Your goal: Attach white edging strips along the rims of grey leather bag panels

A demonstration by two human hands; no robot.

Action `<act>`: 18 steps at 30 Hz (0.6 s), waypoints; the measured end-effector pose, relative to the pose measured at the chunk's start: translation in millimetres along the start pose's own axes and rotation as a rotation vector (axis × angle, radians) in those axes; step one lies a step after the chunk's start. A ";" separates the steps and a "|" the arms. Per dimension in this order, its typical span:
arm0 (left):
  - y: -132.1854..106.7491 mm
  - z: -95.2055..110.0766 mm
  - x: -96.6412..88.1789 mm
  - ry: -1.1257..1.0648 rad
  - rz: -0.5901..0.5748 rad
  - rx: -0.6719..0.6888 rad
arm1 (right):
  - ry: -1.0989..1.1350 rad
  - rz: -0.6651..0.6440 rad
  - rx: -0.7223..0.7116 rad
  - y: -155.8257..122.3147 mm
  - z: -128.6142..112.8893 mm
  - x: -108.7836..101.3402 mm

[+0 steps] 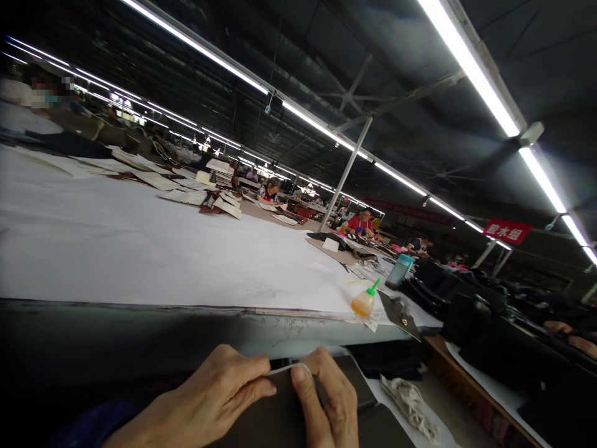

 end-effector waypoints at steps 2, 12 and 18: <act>8.3 -6.9 -9.8 0.000 -0.108 -0.005 | -0.008 0.126 0.183 8.4 11.7 -13.1; 20.1 -48.6 -39.2 -0.190 0.004 -0.076 | -0.228 0.144 -0.020 45.8 68.1 -48.7; 11.3 -32.8 -16.3 -0.079 -0.050 0.063 | -0.346 -0.252 -0.699 10.3 29.9 19.1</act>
Point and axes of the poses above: each hand's wrist, its own y-axis towards the middle knuckle, its own x-axis out of the palm, z = x × y, the point moved 3 cm from there along y, towards the middle knuckle, and after that the axes turned 13 degrees about z, right-handed, at the moved point
